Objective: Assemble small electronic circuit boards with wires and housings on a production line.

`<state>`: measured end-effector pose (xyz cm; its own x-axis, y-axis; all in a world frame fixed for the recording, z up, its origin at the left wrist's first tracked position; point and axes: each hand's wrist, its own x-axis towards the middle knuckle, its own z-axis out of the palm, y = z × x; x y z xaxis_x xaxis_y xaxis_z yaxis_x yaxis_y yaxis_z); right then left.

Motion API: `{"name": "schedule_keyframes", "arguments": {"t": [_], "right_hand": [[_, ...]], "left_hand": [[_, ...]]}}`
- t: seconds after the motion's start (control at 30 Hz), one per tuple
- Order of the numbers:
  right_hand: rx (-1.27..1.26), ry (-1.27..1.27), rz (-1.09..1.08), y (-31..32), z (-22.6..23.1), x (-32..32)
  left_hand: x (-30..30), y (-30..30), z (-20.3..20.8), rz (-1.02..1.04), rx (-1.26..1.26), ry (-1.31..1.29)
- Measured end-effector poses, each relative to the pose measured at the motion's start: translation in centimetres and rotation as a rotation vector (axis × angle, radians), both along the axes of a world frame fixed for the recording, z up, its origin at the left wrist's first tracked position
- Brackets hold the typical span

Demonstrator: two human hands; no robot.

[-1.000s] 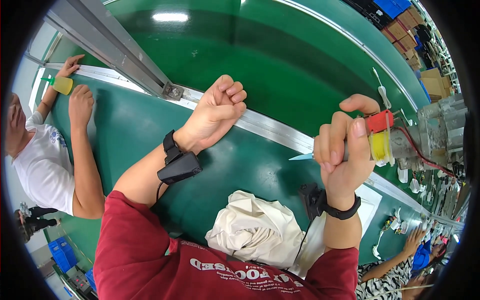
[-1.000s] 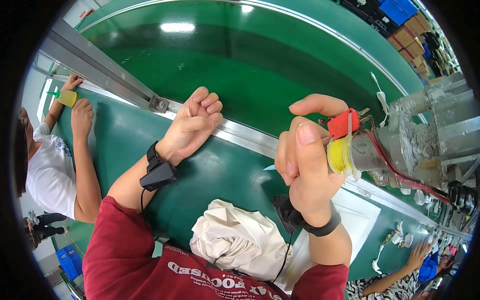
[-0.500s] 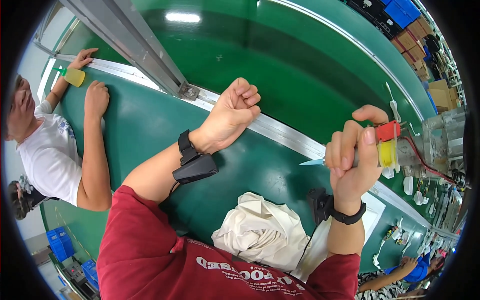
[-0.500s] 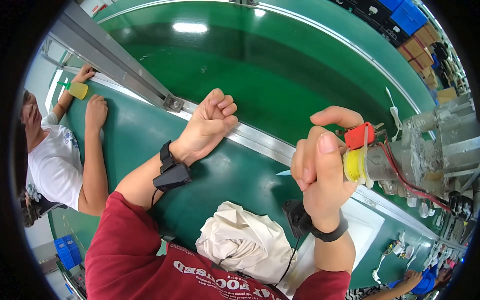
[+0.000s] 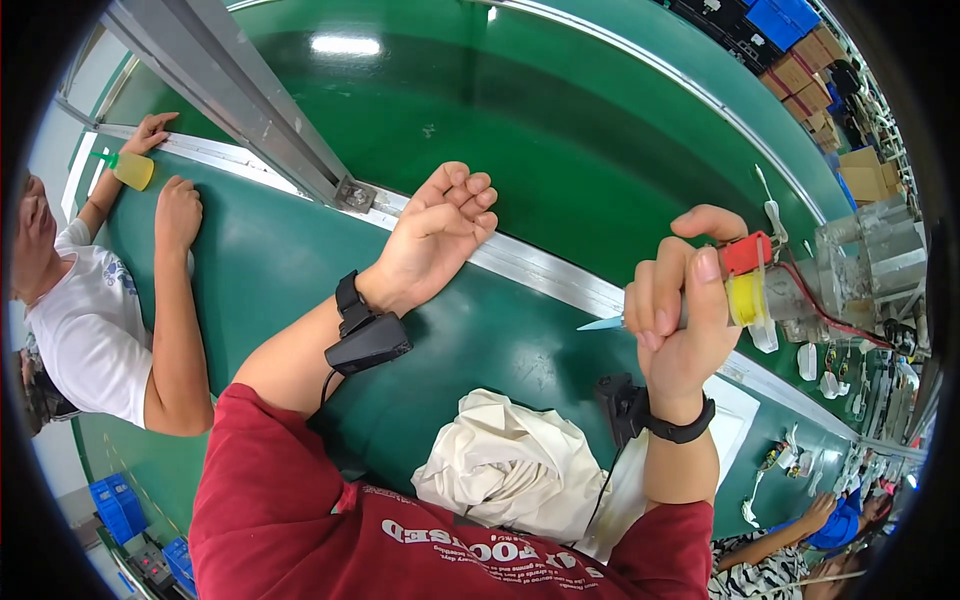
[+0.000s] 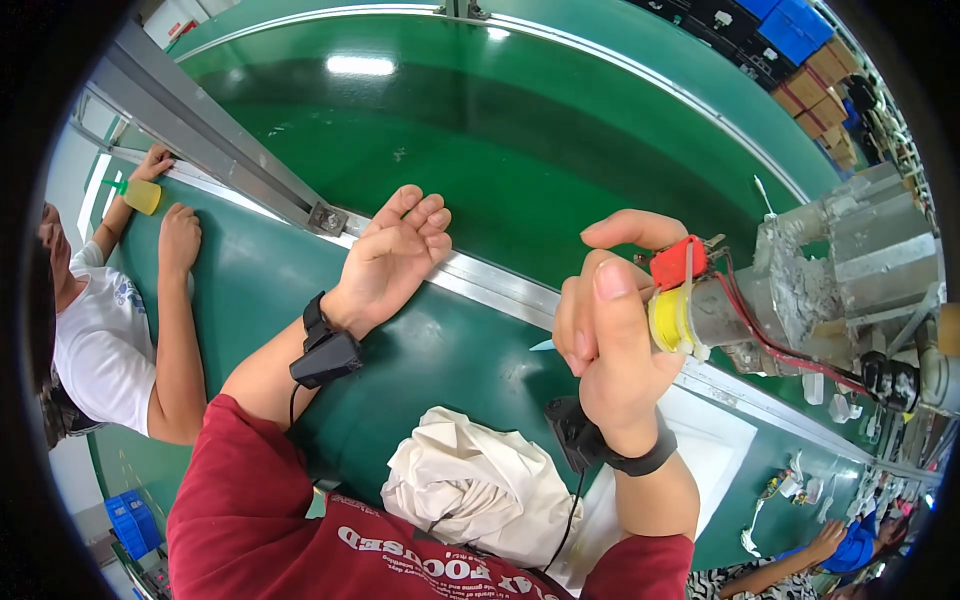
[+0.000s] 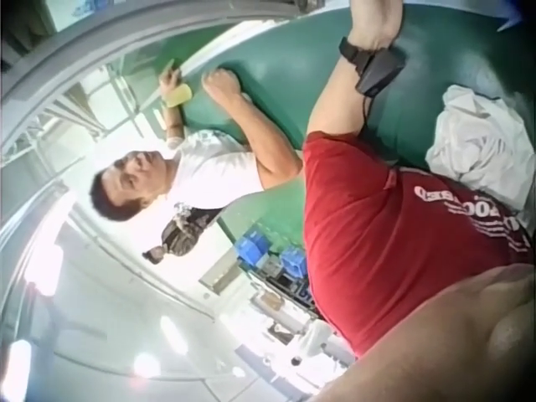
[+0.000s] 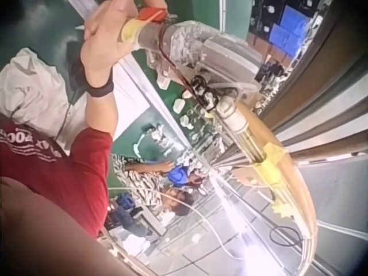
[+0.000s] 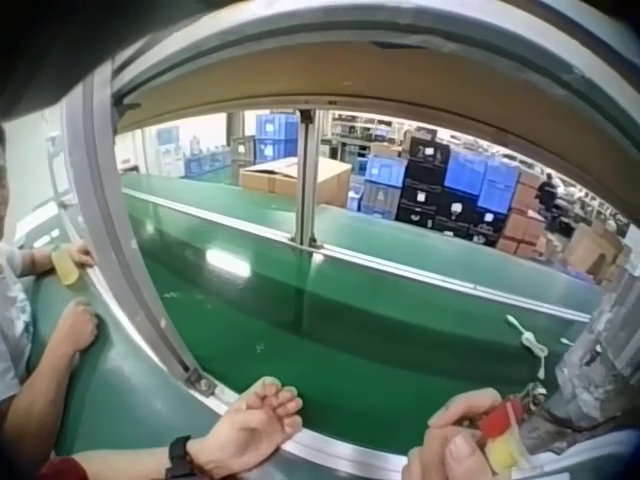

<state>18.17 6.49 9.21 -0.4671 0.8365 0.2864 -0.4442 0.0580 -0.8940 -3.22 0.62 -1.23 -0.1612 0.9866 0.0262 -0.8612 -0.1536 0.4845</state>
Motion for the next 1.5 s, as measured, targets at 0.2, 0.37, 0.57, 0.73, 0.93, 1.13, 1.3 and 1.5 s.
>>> {"name": "schedule_keyframes", "arguments": {"t": [0.2,0.37,0.57,0.73,0.93,1.13,1.3,1.5], "right_hand": [[0.048,-0.058,0.001,-0.1,0.0,0.3],[0.056,-0.056,-0.004,0.0,0.0,0.1],[0.061,-0.055,-0.008,0.0,0.0,0.3],[0.049,-0.052,-0.02,-0.1,0.2,0.0],[0.021,-0.008,-0.024,-0.5,0.0,-0.1],[0.024,-0.003,-0.035,-0.4,-0.2,0.0],[0.015,0.021,-0.034,0.2,-0.6,0.4],[0.042,0.036,0.001,0.3,-0.8,0.3]], "left_hand": [[0.8,-0.1,1.3,-0.022,-0.115,0.027],[0.5,-0.2,1.1,-0.064,-0.112,0.088],[0.0,0.0,-0.2,-0.172,0.008,0.043],[0.2,-0.1,0.0,-0.2,0.004,-0.036],[0.8,-0.6,0.6,-0.159,-0.09,0.109],[2.3,-0.7,3.2,-0.094,-0.167,0.234],[1.5,-0.8,3.2,-0.172,-0.215,0.241],[-0.5,-0.2,-0.2,-0.494,-0.012,0.291]]}}
